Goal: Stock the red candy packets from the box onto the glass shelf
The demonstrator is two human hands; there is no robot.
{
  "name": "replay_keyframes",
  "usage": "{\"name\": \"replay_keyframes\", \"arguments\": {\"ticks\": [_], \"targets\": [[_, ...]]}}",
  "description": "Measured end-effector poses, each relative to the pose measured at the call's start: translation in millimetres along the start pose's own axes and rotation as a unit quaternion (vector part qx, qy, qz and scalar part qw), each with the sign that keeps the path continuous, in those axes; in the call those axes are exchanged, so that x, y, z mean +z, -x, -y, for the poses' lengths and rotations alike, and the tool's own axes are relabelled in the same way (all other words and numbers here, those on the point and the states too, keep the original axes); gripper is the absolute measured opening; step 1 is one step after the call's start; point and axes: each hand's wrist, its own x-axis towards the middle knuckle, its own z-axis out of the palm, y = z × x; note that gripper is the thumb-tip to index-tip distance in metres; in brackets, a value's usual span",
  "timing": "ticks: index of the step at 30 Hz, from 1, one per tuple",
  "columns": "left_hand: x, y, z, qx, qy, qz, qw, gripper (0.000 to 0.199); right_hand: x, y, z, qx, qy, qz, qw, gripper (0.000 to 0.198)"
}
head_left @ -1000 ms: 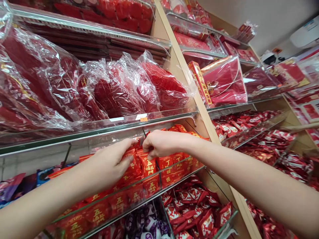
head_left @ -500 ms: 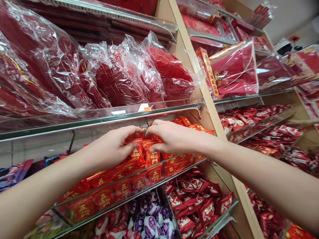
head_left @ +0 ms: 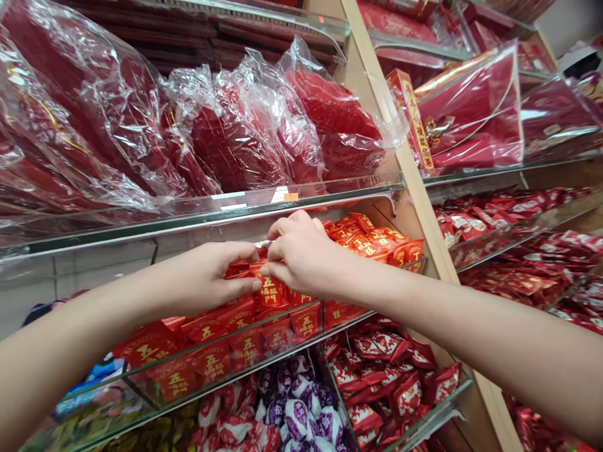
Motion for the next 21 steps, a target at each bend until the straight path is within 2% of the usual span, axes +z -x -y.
{"name": "replay_keyframes", "arguments": {"ticks": [4, 9, 12, 14, 17, 21], "targets": [[1, -9, 0, -0.003, 0.021, 0.032, 0.999, 0.015, 0, -8, 0, 0.052, 0.011, 0.077, 0.996, 0.020], [0, -9, 0, -0.011, 0.020, 0.044, 0.999, 0.017, -10, -11, 5, 0.058, 0.017, 0.141, 0.988, 0.022], [-1, -7, 2, -0.005, 0.012, 0.048, 0.999, 0.019, -20, -13, -2, 0.057, -0.034, 0.184, 0.981, 0.029], [-1, -5, 2, -0.003, 0.000, 0.051, 0.999, 0.018, -22, -17, -8, 0.048, -0.062, 0.185, 0.980, 0.032], [-3, -4, 0, -0.018, -0.005, 0.058, 0.998, 0.021, -19, -25, -14, 0.064, -0.025, 0.179, 0.981, 0.025], [-5, -6, -3, -0.026, 0.006, 0.058, 0.998, 0.030, -15, -37, -9, 0.093, 0.006, 0.253, 0.963, 0.027]]}}
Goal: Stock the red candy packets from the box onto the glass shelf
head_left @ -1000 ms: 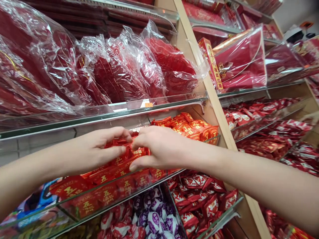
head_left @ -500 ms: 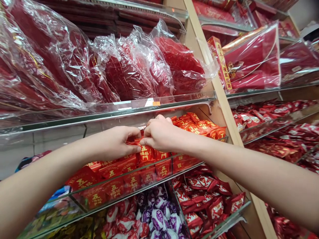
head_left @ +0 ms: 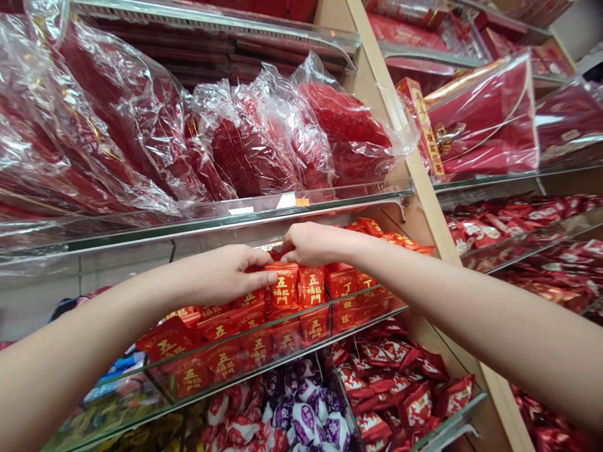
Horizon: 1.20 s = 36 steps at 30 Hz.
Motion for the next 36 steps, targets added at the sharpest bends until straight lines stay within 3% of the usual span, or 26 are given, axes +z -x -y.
{"name": "replay_keyframes", "arguments": {"ticks": [4, 6, 9, 13, 17, 21, 26, 36], "targets": [[0, -2, 2, -0.016, -0.022, 0.003, 1.000, 0.034, -7, -3, 5, -0.001, 0.018, 0.058, 0.998, 0.019], [1, -2, 4, -0.030, -0.028, 0.005, 0.999, 0.034, -6, -4, 3, -0.004, 0.007, 0.037, 0.999, 0.016], [3, -2, 3, -0.054, -0.036, 0.001, 0.998, 0.034, 4, 0, -4, -0.024, -0.007, -0.102, 0.994, 0.013], [3, -7, -2, -0.088, -0.049, -0.005, 0.995, 0.030, 17, 15, -9, -0.023, 0.019, -0.321, 0.947, 0.018], [3, -15, -5, -0.096, -0.052, -0.006, 0.994, 0.021, 12, 38, -10, -0.039, 0.009, -0.430, 0.902, 0.018], [4, -20, -6, -0.084, -0.047, -0.014, 0.995, 0.016, 3, 53, -20, -0.014, -0.019, -0.446, 0.895, 0.014], [-2, -15, -6, -0.058, -0.031, 0.021, 0.998, 0.011, 3, 59, -38, 0.008, -0.041, -0.446, 0.894, 0.011], [-4, -7, -7, -0.022, -0.028, 0.029, 0.999, 0.025, 8, 54, -42, 0.002, -0.034, -0.431, 0.902, 0.012]]}}
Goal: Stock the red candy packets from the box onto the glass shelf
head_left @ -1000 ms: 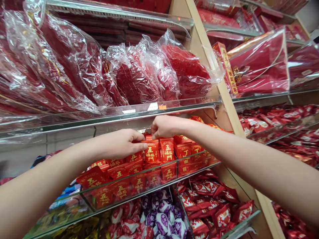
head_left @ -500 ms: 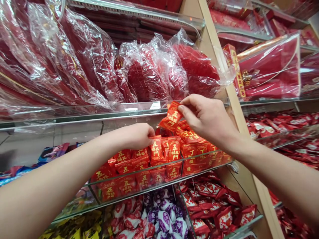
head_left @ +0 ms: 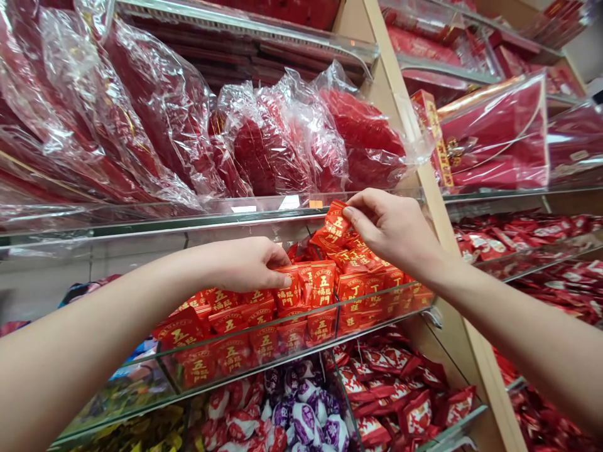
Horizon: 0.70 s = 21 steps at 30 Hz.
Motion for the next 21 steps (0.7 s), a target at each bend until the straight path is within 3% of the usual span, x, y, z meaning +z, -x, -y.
{"name": "replay_keyframes", "arguments": {"ticks": [6, 12, 17, 21], "targets": [[-9, 8, -5, -0.011, -0.013, -0.018, 1.000, 0.032, 12, -8, 1, -0.041, -0.002, 0.004, 0.999, 0.013], [-16, 31, 11, -0.042, 0.003, -0.057, 0.997, 0.033, 26, -10, 9, -0.079, -0.017, 0.019, 0.997, 0.013], [-12, 51, 25, -0.062, 0.017, -0.086, 0.994, 0.033, 44, -14, 32, -0.109, -0.032, 0.076, 0.991, 0.014], [1, 58, 30, -0.042, -0.013, -0.113, 0.993, 0.033, 60, -20, 54, -0.132, -0.054, 0.125, 0.982, 0.016]]}}
